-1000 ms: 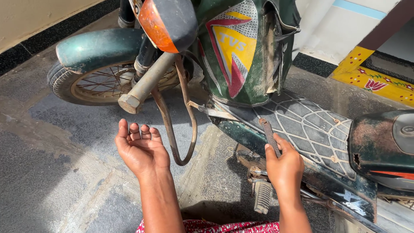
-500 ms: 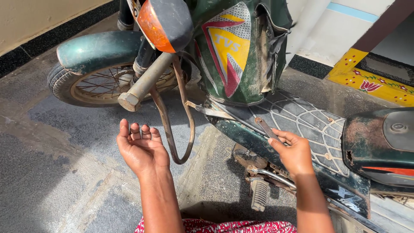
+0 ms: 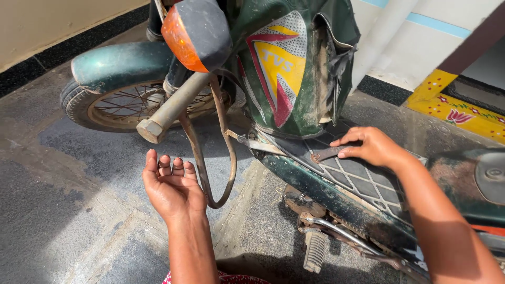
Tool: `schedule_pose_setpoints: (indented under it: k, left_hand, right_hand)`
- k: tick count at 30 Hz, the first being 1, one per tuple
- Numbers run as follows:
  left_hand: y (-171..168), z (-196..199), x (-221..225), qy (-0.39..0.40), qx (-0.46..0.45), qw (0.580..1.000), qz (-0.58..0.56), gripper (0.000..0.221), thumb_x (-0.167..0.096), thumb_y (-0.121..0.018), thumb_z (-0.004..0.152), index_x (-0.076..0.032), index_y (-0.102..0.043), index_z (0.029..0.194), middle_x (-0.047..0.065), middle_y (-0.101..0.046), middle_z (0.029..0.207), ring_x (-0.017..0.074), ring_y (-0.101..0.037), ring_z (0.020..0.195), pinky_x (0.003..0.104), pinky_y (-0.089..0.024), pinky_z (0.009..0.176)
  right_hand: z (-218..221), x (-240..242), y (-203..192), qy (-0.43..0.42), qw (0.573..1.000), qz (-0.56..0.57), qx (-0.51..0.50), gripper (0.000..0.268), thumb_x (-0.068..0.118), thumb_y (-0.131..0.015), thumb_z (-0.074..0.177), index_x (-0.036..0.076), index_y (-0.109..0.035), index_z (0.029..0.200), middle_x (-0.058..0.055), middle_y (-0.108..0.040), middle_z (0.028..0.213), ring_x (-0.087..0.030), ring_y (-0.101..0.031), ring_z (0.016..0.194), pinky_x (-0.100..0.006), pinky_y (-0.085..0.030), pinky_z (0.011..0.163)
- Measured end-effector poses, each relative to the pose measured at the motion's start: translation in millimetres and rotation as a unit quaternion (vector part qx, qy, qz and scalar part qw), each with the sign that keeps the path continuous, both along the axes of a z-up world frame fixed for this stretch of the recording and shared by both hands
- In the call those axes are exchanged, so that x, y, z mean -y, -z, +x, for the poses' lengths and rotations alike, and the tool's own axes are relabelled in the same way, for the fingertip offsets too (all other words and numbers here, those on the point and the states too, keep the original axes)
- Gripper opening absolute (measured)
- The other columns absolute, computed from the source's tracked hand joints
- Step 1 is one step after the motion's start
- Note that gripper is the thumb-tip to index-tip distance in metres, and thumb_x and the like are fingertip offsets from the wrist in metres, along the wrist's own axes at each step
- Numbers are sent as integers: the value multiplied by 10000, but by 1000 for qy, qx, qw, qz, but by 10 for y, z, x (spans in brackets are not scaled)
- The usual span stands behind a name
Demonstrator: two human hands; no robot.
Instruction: The person sits on the ground beside a green TVS moped and uses a spanner to work on a bolt near the side panel. They then loosen and pull the plastic side cover away from the body, holding the panel with both hands while working at its edge.
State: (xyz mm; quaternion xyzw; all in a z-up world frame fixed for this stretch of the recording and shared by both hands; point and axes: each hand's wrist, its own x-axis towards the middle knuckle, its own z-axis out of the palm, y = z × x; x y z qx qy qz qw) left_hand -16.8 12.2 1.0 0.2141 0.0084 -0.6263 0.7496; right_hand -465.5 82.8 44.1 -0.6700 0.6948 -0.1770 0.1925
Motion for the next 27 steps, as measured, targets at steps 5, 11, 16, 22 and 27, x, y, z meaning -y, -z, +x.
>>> schedule_pose_setpoints:
  k: [5, 11, 16, 22, 27]
  left_hand:
    - [-23, -47, 57, -13, 14, 1000, -8, 290, -289, -626, 969, -143, -621, 1219, -41, -617, 871, 116, -585, 797, 319, -498, 755]
    - [25, -72, 96, -10, 23, 1000, -17, 357, -290, -610, 966, -135, -596, 1287, -40, -617, 890, 117, -581, 819, 322, -492, 751]
    - [-7, -26, 42, -8, 30, 999, -16, 345, -294, -607, 964, -139, -597, 1272, -42, -619, 888, 118, -579, 807, 326, -495, 740]
    - [1, 64, 1, -13, 6, 999, -29, 304, -283, -614, 968, -140, -608, 1236, -37, -614, 876, 121, -587, 797, 320, -493, 739]
    - [-51, 181, -2, -18, -1, 1000, -18, 300, -276, -607, 967, -141, -604, 1234, -36, -620, 881, 122, -584, 798, 317, -496, 746]
  right_hand:
    - [655, 215, -741, -93, 950, -21, -299, 273, 353, -836, 733, 143, -816, 906, -46, -744, 980, -250, -664, 966, -389, -526, 846]
    - [1131, -175, -988, -205, 771, -113, -592, 175, 263, -681, 811, 177, -734, 954, 30, -688, 868, -168, -638, 966, -399, -519, 828]
    - [1471, -318, -1117, -325, 662, -301, -604, 113, 205, -664, 746, 157, -686, 846, 17, -677, 825, -156, -648, 873, -433, -541, 871]
    - [1469, -673, -1064, -192, 694, -346, -602, 44, 155, -685, 830, 169, -692, 871, 10, -687, 884, -173, -671, 899, -378, -515, 903]
    - [728, -946, -309, 303, 908, -101, -271, 371, 467, -737, 929, 267, -738, 1241, -100, -750, 967, -320, -719, 951, -460, -533, 846]
